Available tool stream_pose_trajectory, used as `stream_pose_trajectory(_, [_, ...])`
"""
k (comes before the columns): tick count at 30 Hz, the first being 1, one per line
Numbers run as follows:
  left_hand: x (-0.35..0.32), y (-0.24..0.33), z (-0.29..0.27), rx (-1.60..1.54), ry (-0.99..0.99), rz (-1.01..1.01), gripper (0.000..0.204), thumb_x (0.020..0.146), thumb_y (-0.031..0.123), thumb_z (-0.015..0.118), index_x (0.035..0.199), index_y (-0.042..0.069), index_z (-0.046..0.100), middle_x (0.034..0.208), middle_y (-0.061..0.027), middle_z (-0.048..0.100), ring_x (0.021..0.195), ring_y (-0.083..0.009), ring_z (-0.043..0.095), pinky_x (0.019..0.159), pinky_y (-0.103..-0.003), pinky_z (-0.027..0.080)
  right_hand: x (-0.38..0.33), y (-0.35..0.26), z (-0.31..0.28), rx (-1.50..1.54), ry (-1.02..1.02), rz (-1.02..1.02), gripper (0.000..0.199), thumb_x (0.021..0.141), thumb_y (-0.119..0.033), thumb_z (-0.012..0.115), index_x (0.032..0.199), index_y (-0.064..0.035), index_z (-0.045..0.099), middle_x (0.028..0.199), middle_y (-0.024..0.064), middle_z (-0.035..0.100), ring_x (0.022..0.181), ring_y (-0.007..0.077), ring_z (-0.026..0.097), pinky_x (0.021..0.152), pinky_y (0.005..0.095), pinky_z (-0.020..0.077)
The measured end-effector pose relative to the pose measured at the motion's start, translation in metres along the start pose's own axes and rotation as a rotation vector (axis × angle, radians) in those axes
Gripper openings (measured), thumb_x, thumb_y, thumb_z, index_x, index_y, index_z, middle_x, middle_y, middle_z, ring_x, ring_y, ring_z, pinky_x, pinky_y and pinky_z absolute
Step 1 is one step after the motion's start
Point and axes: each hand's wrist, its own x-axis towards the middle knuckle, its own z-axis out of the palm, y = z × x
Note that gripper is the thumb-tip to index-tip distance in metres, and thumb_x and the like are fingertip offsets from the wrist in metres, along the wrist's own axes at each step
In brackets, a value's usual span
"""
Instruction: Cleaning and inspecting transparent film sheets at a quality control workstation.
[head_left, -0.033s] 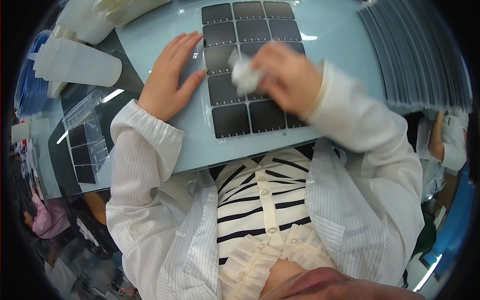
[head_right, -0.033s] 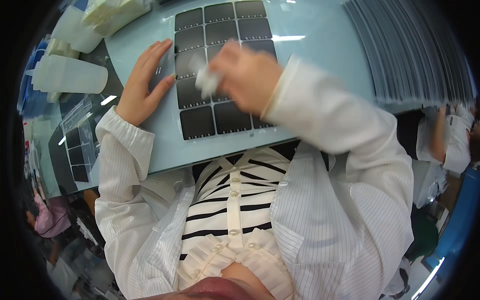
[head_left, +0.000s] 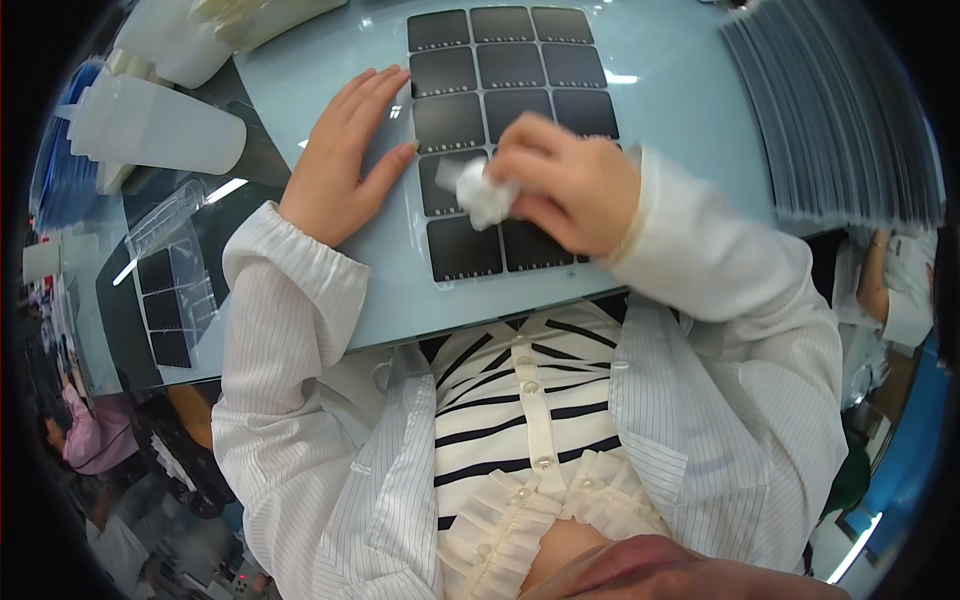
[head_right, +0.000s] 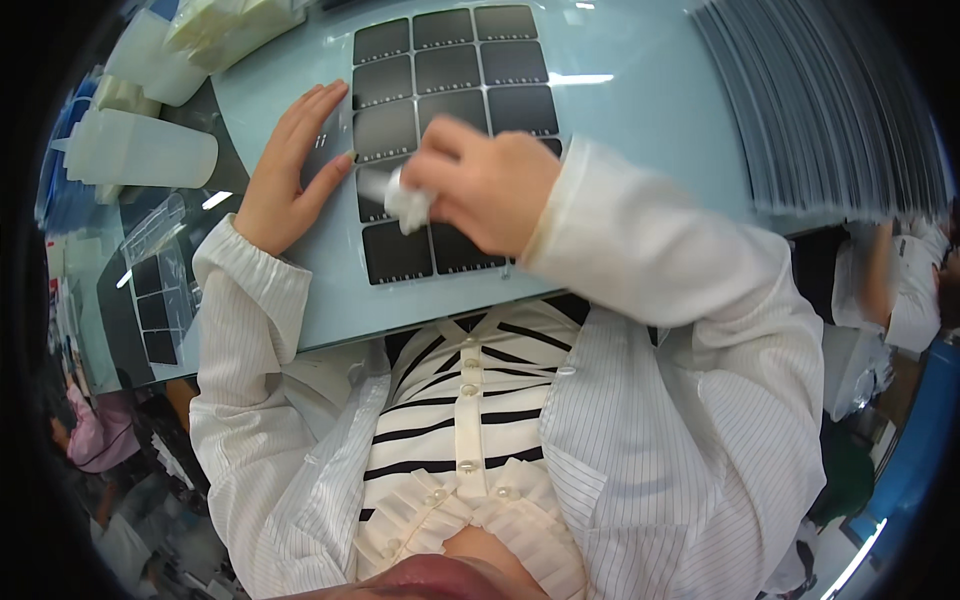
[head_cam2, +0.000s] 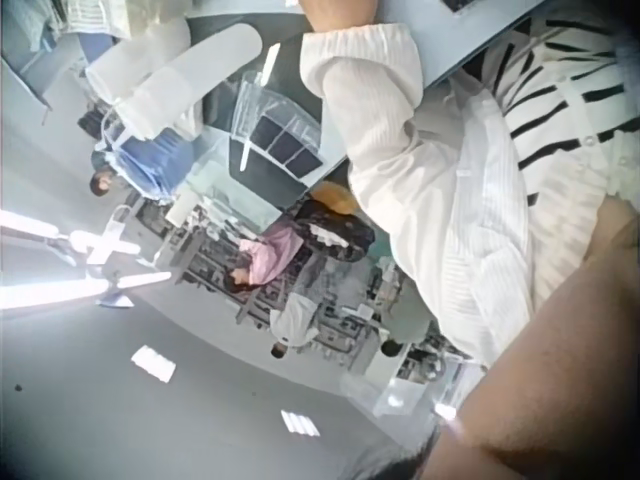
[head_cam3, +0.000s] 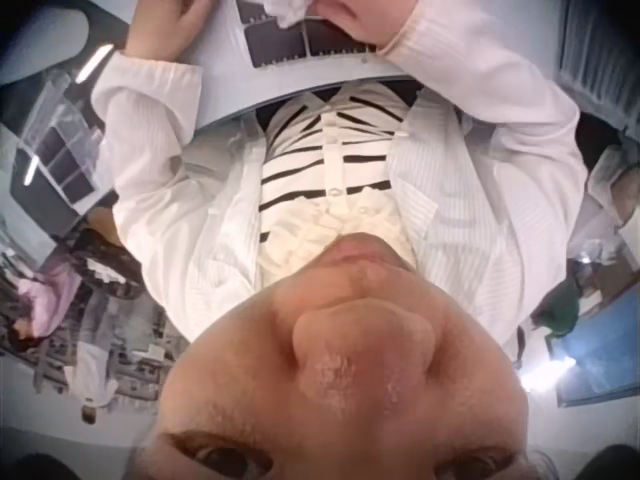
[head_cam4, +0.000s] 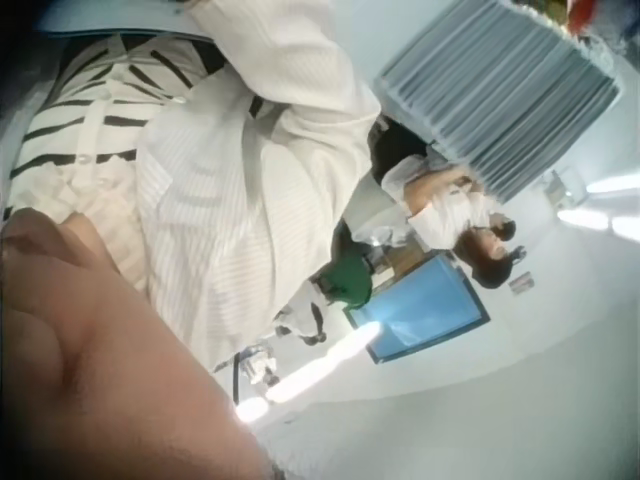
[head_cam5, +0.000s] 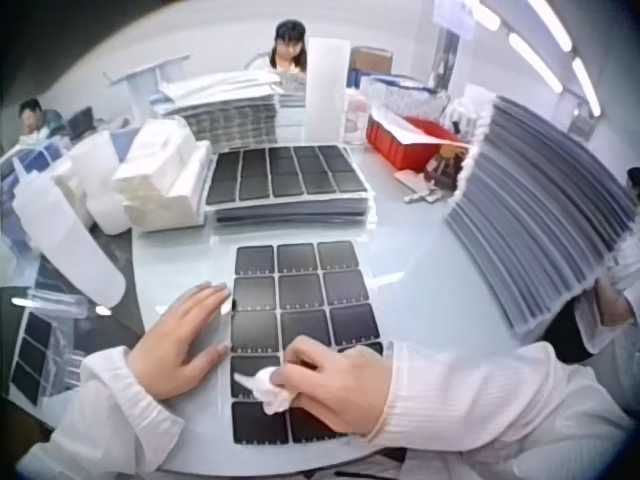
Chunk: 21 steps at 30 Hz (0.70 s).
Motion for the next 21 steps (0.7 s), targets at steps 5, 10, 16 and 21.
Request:
stream_pose_trajectory(5, [0.000, 0.011, -0.005, 0.028, -0.022, -0.015, 0.060, 0.088, 0.015, 0.061, 0.142, 0.008, 0.038, 0.145, -0.0144, 0.042, 0.136, -0.0364, 0.034, 0.112, -0.043, 0.030, 0.021, 0.104, -0.041, -0.182, 0.401, 0.226, 0.024, 0.085, -0.007, 0.063, 0.109, -0.0027, 0.060, 0.094, 0.0112, 0.064, 0.074, 0.0242, 0.063, 0.064, 0.0318, 0.0500])
stream_pose_trajectory(10, [-0.003, 0.016, -0.004, 0.021, -0.037, -0.032, 0.062, 0.088, 0.013, 0.061, 0.144, 0.006, 0.035, 0.144, -0.0146, 0.042, 0.136, -0.0365, 0.033, 0.111, -0.043, 0.031, 0.012, 0.053, -0.014, -0.155, 0.282, 0.008, 0.028, 0.080, -0.004, 0.067, 0.107, 0.0002, 0.060, 0.096, 0.0142, 0.060, 0.081, 0.0249, 0.063, 0.066, 0.0332, 0.0500])
stream_pose_trajectory(16, [-0.002, 0.024, -0.008, -0.017, -0.025, -0.047, 0.065, 0.088, 0.013, 0.061, 0.145, 0.005, 0.031, 0.143, -0.0149, 0.042, 0.136, -0.0370, 0.034, 0.110, -0.043, 0.032, 0.041, 0.104, -0.030, -0.255, 0.429, 0.070, 0.024, 0.083, -0.006, 0.066, 0.107, -0.0027, 0.062, 0.092, 0.0098, 0.061, 0.061, 0.0182, 0.058, 0.056, 0.0288, 0.0455])
stream_pose_trajectory(21, [-0.006, 0.019, -0.005, -0.010, -0.046, -0.073, 0.068, 0.087, 0.013, 0.062, 0.146, 0.004, 0.029, 0.143, -0.0163, 0.041, 0.135, -0.0373, 0.035, 0.110, -0.042, 0.032, 0.068, 0.054, -0.008, -0.112, 0.327, 0.116, 0.019, 0.080, -0.009, 0.065, 0.099, -0.0055, 0.062, 0.094, 0.0172, 0.058, 0.081, 0.0381, 0.061, 0.071, 0.0420, 0.0509])
